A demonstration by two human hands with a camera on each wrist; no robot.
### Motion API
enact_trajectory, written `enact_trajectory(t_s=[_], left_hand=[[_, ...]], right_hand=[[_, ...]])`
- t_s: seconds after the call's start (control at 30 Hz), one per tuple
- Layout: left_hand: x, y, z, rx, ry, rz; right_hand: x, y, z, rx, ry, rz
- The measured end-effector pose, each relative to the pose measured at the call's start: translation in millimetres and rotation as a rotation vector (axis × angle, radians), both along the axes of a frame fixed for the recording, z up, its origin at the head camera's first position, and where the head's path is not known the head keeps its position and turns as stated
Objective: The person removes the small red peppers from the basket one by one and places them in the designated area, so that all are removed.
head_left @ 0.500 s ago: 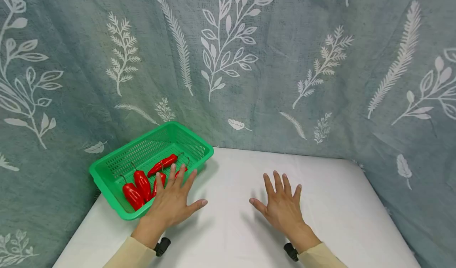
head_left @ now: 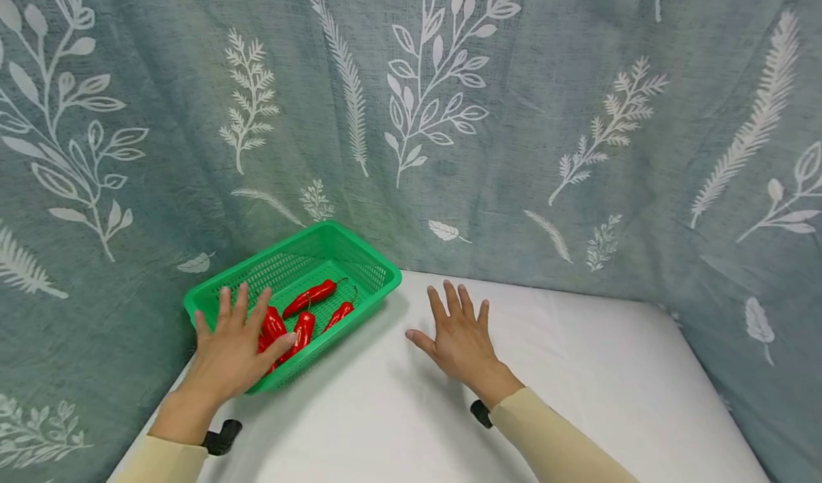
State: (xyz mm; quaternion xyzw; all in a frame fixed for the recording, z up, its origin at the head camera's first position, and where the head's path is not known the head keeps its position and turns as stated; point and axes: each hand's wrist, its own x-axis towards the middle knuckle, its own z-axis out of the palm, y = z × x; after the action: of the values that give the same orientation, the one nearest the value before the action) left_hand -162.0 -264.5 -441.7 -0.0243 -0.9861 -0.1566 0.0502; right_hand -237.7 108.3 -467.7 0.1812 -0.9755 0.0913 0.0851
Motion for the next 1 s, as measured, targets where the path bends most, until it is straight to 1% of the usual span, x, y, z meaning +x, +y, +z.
enact_trajectory(t_s=[0.1,0.17,0.27,0.33,0.4,0.5,0.6,0.7,0.77,0.83,0.9,0.93,0.97,1.0], left_hand=[[-6.9,-32.9,-8.7,0.008,-0.040,0.031],[-10.9,-48.4,-17.6,0.016,-0.060,0.025],[-12.2,-59.7,-30.4,0.020,-0.063,0.002],[-10.4,-58.4,-34.8,0.017,-0.051,-0.019],[-7.4,-50.7,-35.8,0.002,-0.034,-0.039],[-0.9,-29.0,-33.7,-0.034,-0.004,-0.078],[7.5,4.7,-33.4,-0.077,0.026,-0.123],[16.3,39.7,-33.2,-0.096,0.048,-0.193],[21.0,60.0,-33.3,-0.095,0.031,-0.249],[23.6,74.2,-31.4,-0.053,-0.004,-0.304],[22.7,78.9,-26.0,-0.001,-0.009,-0.332],[19.9,76.8,-21.6,0.001,0.005,-0.332],[15.2,71.2,-16.0,0.000,0.018,-0.324],[8.2,61.8,-10.1,-0.003,0.037,-0.312]], right_hand=[[-13.1,-27.2,1.1,-0.002,-0.038,0.024],[-19.4,-44.5,0.0,-0.001,-0.061,0.050],[-22.9,-66.7,-2.6,0.006,-0.086,0.110],[-23.1,-77.4,-4.1,0.006,-0.094,0.144],[-22.1,-83.7,-4.9,0.003,-0.096,0.158],[-20.9,-86.0,-5.0,-0.008,-0.105,0.149],[-18.7,-79.5,-3.3,-0.027,-0.124,0.132],[-18.2,-73.7,-1.8,-0.056,-0.121,0.112],[-17.3,-71.8,-1.2,-0.079,-0.115,0.092],[-16.1,-71.0,-1.9,-0.103,-0.112,0.073],[-12.4,-71.9,-1.2,-0.131,-0.112,0.055],[-10.7,-73.1,-1.9,-0.136,-0.107,0.047],[-8.4,-74.8,-2.3,-0.139,-0.105,0.039],[-6.0,-76.5,-2.7,-0.137,-0.099,0.037]])
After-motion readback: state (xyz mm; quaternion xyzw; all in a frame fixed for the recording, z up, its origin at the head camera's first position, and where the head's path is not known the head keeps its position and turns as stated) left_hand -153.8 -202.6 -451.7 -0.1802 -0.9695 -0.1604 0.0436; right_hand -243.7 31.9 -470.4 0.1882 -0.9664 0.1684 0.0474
